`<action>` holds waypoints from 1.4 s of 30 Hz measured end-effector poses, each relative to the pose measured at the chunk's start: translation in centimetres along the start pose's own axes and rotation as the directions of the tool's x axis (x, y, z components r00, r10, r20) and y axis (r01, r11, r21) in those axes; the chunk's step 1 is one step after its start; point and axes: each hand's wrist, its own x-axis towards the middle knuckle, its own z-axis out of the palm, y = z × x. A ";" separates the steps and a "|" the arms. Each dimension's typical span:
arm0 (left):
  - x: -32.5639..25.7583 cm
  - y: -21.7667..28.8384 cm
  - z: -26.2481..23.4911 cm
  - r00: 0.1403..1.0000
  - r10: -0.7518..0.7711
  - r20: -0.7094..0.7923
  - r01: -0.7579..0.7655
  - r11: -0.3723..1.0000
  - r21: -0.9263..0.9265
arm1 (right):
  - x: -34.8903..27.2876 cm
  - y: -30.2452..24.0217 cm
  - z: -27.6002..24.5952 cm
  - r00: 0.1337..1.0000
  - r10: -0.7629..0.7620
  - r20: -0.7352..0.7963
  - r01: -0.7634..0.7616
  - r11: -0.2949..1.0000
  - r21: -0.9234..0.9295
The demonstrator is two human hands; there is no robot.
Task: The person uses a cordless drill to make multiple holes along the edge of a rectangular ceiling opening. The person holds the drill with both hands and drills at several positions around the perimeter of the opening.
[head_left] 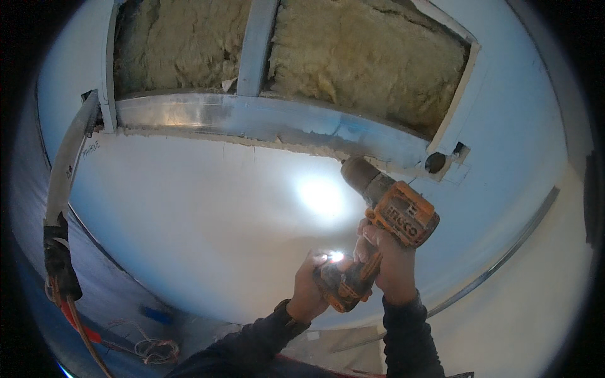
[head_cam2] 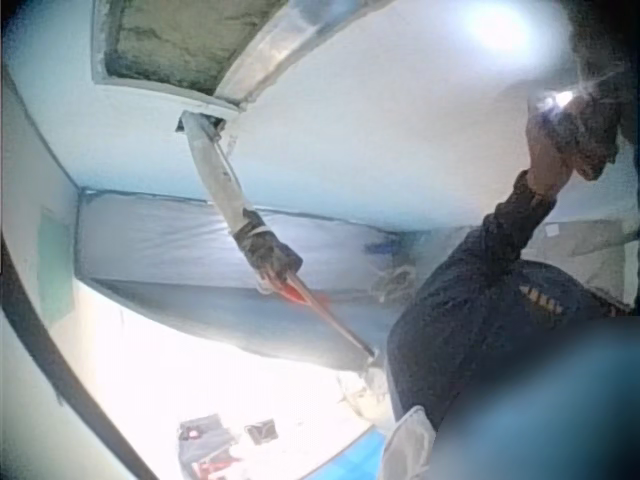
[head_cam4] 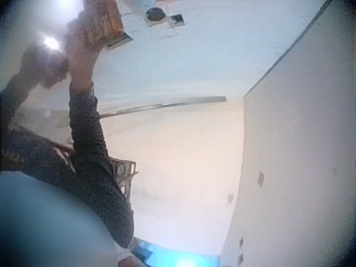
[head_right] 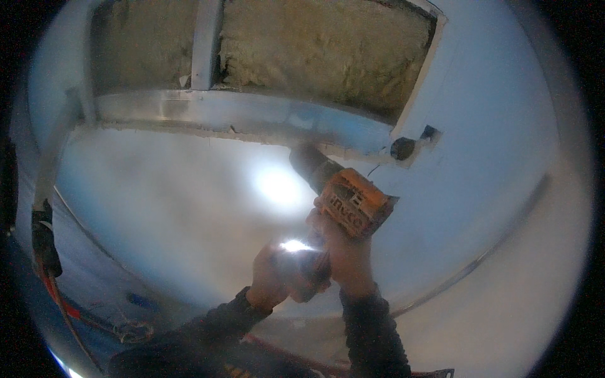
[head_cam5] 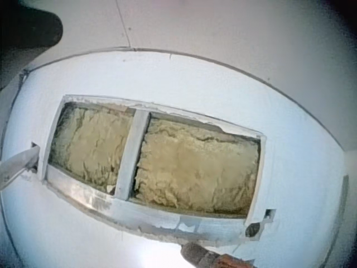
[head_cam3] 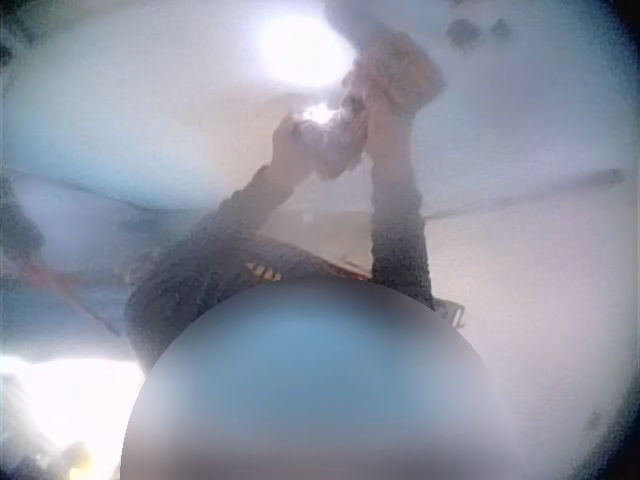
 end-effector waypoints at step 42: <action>1.1 -1.5 -1.8 0.991 0.039 0.131 -0.038 0.999 -0.013 | 0.5 0.2 -0.6 0.991 -0.101 0.084 0.109 0.990 -0.092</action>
